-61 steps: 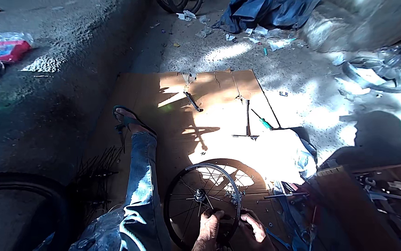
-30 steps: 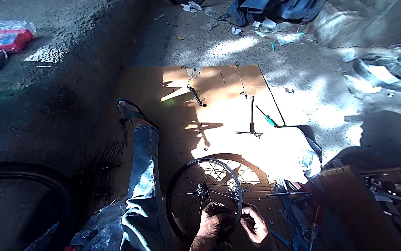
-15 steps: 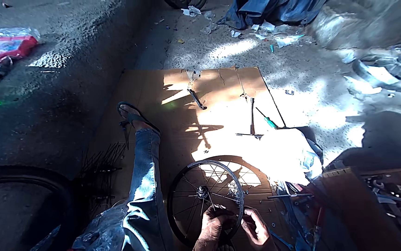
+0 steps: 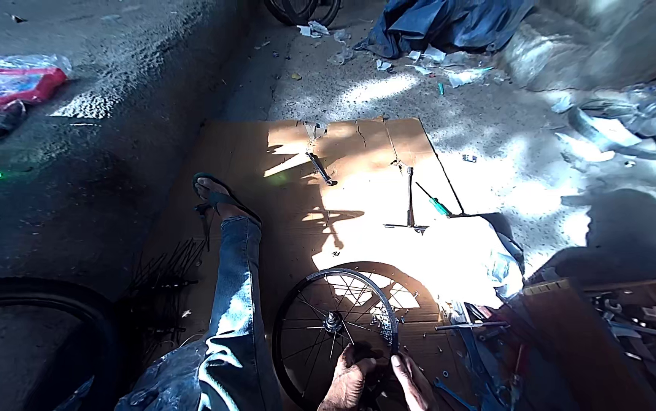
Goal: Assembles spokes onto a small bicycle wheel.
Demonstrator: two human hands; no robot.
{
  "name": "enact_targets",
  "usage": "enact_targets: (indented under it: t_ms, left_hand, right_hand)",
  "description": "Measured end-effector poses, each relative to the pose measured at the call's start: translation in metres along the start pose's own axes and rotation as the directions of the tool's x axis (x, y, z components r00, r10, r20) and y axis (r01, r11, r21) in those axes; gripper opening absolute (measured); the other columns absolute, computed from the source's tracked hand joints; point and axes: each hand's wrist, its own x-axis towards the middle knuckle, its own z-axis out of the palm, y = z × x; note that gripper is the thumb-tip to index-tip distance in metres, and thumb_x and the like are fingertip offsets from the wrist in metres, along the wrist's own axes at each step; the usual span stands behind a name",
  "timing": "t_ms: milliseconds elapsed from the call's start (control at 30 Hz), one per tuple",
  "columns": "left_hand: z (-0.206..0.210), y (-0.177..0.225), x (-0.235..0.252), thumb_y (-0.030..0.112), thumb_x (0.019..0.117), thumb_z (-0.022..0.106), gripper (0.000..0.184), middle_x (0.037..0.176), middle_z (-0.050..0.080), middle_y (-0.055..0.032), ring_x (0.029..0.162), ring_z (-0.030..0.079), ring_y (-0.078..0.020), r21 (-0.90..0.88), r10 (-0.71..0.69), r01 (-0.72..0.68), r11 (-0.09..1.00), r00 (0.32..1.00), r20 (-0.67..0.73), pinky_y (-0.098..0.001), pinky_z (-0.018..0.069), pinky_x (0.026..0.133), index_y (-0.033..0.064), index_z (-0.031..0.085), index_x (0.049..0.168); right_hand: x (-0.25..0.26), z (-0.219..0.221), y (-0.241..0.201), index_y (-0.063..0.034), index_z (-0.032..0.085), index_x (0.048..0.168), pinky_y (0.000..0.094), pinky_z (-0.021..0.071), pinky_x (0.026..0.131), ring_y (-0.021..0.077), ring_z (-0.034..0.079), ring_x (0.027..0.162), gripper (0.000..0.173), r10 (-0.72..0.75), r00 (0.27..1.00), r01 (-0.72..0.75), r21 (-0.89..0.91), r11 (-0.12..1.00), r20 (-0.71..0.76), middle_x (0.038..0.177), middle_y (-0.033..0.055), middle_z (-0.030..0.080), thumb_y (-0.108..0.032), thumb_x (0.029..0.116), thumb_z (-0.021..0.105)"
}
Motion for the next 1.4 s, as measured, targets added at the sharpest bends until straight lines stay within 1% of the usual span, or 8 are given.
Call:
enact_targets:
  t_ms: [200,333,467,567,733,900,1200,1400]
  left_hand:
    - [-0.005,0.015,-0.009,0.024,0.1007,0.063,0.032,0.117,0.071,-0.013,0.101,0.072,-0.0237,0.748,-0.016,0.064,0.66,0.997,-0.072,-0.0451,0.059,0.092,0.0051,0.064,0.126]
    - [0.0,0.018,-0.015,0.034,0.1034,0.057,0.033,0.114,0.07,-0.0146,0.109,0.067,-0.0292,0.87,-0.006,0.144,0.472,0.987,-0.16,-0.0512,0.0527,0.099,0.0072,0.072,0.116]
    - [0.012,0.016,-0.018,0.049,0.1027,0.053,0.04,0.125,0.067,-0.0137,0.12,0.063,-0.0316,0.92,0.015,0.223,0.323,0.971,-0.24,-0.0537,0.0522,0.099,0.0186,0.075,0.117]
    - [0.014,0.008,-0.016,0.051,0.1026,0.055,0.042,0.13,0.064,-0.0152,0.122,0.061,-0.0316,0.886,0.016,0.224,0.407,0.968,-0.252,-0.0519,0.0514,0.102,0.0202,0.075,0.123]
    - [-0.012,-0.008,0.009,0.033,0.1047,0.059,0.031,0.093,0.072,-0.0059,0.083,0.068,-0.0153,0.651,-0.131,0.069,0.756,0.99,0.047,-0.0384,0.0565,0.082,0.0066,0.073,0.109]
    - [-0.008,-0.018,0.025,0.036,0.104,0.059,0.03,0.091,0.073,-0.0023,0.082,0.067,-0.013,0.659,-0.086,0.035,0.751,0.995,0.045,-0.0391,0.0551,0.082,0.0109,0.075,0.105]
    - [0.009,-0.024,0.037,0.033,0.1038,0.06,0.029,0.089,0.073,-0.0035,0.078,0.068,-0.0129,0.605,-0.07,0.052,0.794,0.998,0.006,-0.0369,0.0564,0.078,0.0087,0.076,0.103]
    - [0.014,-0.026,0.041,0.034,0.103,0.062,0.029,0.091,0.074,-0.0048,0.079,0.069,-0.0137,0.581,-0.08,0.067,0.811,0.997,-0.003,-0.0372,0.0579,0.079,0.0082,0.076,0.105]
  right_hand:
    - [0.017,-0.005,0.012,-0.0039,0.038,0.155,0.0418,0.0628,0.071,0.0236,0.072,0.083,0.057,-0.067,0.997,0.069,-0.057,0.996,0.046,0.11,0.0166,0.069,-0.021,0.1037,0.053]
    - [0.026,-0.005,0.005,-0.0068,0.041,0.156,0.0347,0.0509,0.102,0.0155,0.061,0.123,0.054,-0.163,0.987,0.161,-0.127,0.979,-0.008,0.146,0.0138,0.057,-0.027,0.1058,0.045]
    - [0.041,-0.003,0.004,-0.0042,0.042,0.155,0.0299,0.046,0.108,0.0128,0.055,0.132,0.053,-0.216,0.976,0.215,-0.037,0.976,-0.031,0.152,0.0125,0.051,-0.026,0.1068,0.043]
    - [0.051,-0.005,0.003,-0.0035,0.042,0.154,0.0294,0.0426,0.113,0.013,0.052,0.136,0.052,-0.224,0.974,0.224,0.007,0.975,-0.039,0.153,0.0121,0.051,-0.026,0.1079,0.042]
    - [0.061,-0.025,-0.002,-0.0047,0.061,0.138,0.0363,0.0624,0.076,0.02,0.074,0.089,0.045,-0.206,0.978,0.2,-0.113,0.973,-0.042,0.108,0.0109,0.075,-0.032,0.1104,0.038]
    - [0.083,-0.067,0.025,-0.0051,0.074,0.114,0.0489,0.0553,0.097,0.0329,0.068,0.109,0.027,-0.441,0.893,0.294,-0.857,0.424,0.088,0.117,0.0184,0.069,-0.02,0.0941,0.066]
    - [0.09,-0.051,0.025,-0.0022,0.073,0.112,0.0441,0.0598,0.087,0.0299,0.071,0.103,0.02,-0.324,0.917,0.285,-0.95,0.126,0.233,0.114,0.0158,0.07,-0.005,0.0965,0.06]
    - [0.08,-0.06,0.018,-0.0033,0.071,0.103,0.0456,0.0592,0.081,0.0281,0.07,0.093,0.02,-0.274,0.955,0.208,-0.92,0.331,0.117,0.106,0.0139,0.069,-0.019,0.0921,0.067]
